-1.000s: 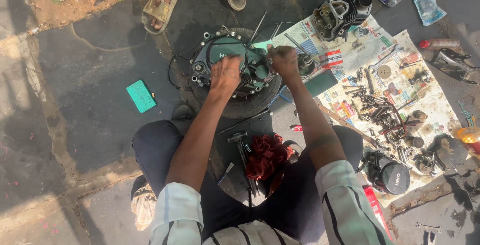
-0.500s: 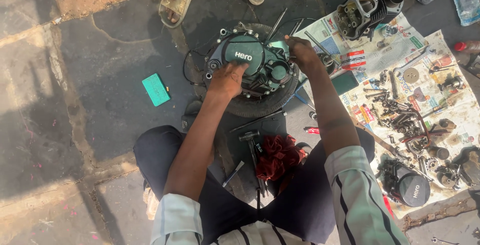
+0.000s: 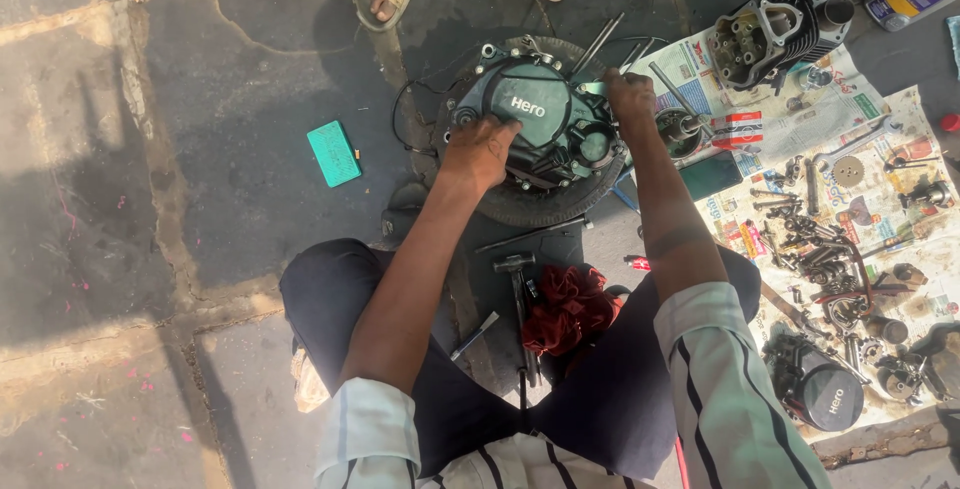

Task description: The recorder is disassembling and working on a motorcycle engine, using various tools to remove bolts and apply sealant.

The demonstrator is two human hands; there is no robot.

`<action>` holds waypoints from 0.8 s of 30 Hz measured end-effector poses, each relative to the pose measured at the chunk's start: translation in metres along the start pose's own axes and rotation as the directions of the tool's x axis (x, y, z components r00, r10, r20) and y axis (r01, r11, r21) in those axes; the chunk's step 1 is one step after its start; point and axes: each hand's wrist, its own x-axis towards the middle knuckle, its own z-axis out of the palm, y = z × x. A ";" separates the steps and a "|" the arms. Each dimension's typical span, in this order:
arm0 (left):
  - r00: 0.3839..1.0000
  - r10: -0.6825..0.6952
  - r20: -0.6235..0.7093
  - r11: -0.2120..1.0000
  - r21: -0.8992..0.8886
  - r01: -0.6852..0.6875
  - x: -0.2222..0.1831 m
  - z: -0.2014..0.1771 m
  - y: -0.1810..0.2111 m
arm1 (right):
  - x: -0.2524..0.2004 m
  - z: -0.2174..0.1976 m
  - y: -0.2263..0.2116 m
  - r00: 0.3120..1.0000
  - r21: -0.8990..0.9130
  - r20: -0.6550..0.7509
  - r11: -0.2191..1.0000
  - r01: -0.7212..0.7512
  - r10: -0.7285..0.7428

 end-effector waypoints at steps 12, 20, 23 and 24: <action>0.888 0.046 -0.458 0.996 -0.049 -0.077 0.013 0.004 -0.006 | 0.031 -0.022 0.075 0.443 -0.650 0.448 0.057 0.758 -0.776; 0.953 -0.056 -0.298 0.988 -0.154 0.010 0.014 -0.006 -0.012 | 0.020 -0.020 0.075 0.608 -0.744 0.495 0.060 0.666 -0.621; 0.967 -0.109 -0.231 0.978 -0.197 0.063 0.011 -0.008 -0.011 | -0.013 -0.026 0.082 0.607 -0.653 0.422 0.239 0.718 -0.673; 0.977 -0.139 -0.164 0.975 -0.195 0.106 0.009 -0.012 -0.008 | -0.026 -0.030 0.081 0.637 -0.576 0.355 0.377 0.726 -0.684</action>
